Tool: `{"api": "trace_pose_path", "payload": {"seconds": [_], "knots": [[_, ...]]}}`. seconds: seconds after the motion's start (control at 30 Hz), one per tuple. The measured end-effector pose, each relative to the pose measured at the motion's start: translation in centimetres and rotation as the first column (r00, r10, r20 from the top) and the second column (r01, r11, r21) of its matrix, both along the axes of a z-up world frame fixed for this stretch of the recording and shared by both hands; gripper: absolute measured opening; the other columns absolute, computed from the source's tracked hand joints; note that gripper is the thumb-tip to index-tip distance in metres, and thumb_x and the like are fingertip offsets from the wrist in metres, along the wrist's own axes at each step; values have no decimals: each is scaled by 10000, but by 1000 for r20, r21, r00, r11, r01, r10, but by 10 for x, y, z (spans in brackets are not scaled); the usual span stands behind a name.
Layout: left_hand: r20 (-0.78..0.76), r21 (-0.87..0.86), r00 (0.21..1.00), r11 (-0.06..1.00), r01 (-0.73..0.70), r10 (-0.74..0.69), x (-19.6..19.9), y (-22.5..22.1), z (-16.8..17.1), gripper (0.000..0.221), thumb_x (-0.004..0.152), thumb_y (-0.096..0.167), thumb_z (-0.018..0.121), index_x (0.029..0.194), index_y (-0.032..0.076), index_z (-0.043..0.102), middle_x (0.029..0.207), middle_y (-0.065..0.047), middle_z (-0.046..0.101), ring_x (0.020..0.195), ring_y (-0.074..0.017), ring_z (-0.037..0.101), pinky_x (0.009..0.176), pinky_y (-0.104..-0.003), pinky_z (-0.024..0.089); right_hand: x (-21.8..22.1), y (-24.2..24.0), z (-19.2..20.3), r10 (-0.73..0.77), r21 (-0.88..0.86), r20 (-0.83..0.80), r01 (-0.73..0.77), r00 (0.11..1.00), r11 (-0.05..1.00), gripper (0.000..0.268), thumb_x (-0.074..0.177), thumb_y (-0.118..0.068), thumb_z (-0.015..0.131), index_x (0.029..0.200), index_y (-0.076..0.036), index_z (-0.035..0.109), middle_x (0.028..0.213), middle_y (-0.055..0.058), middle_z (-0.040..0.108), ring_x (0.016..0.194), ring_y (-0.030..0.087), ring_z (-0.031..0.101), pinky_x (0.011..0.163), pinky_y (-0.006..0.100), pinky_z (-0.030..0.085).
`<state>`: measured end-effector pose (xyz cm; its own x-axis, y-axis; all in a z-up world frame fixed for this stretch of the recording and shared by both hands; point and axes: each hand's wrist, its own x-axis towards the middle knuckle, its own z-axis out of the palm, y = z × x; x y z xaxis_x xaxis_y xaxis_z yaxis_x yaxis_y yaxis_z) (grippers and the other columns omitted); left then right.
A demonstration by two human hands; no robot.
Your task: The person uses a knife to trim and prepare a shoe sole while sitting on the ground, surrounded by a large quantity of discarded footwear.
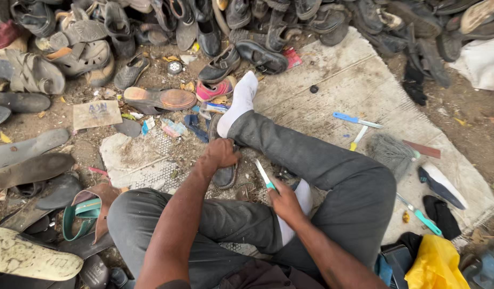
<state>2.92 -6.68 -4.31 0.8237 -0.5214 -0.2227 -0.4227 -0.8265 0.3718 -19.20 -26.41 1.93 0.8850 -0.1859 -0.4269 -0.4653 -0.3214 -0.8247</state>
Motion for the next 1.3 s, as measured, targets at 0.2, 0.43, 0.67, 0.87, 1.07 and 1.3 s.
{"api": "trace_pose_path", "payload": {"seconds": [0.2,0.43,0.67,0.87,1.07,1.3], "knots": [[142,701,707,575,423,-693,-14,25,-27,238,1024,182,635,972,-23,745,996,-133,706,807,-248,692,649,-377,582,70,11,-16,190,-274,117,-152,975,950,431,964,-238,586,1354,-61,629,1252,247,690,1187,393,653,993,418,495],[275,-222,962,973,65,-2,-56,30,13,284,965,334,599,1034,70,679,1036,-129,690,1046,-339,631,981,-503,444,97,30,-16,384,-340,237,-294,892,893,401,963,-194,585,1326,-37,651,1216,270,695,1152,412,661,966,443,514],[27,-302,995,950,-86,99,-60,30,30,263,1013,291,602,1041,40,676,1023,-164,667,1034,-347,597,973,-495,408,80,40,18,463,-472,49,-388,885,792,399,963,-175,560,1335,-48,630,873,297,690,845,466,699,753,553,524],[100,-549,990,835,-32,103,-66,39,33,224,920,204,686,994,-8,680,981,-164,675,1037,-371,600,970,-486,425,45,45,39,442,-463,-108,-438,890,770,442,973,-203,551,1404,-104,572,844,258,720,813,473,691,743,569,503],[-215,-595,944,732,-331,252,-68,52,33,283,979,235,682,913,-37,642,897,-158,628,823,-333,614,795,-469,481,15,42,16,446,-427,-72,-432,892,795,456,986,-210,555,1434,-124,558,892,266,715,835,463,691,736,541,522],[-548,-557,776,556,-617,312,-59,65,36,311,1045,297,596,916,25,672,825,-133,637,742,-258,543,716,-432,479,-14,27,-13,358,-345,-14,-340,934,875,378,976,-263,608,1335,-152,651,1024,232,730,917,417,718,767,476,552]]}}
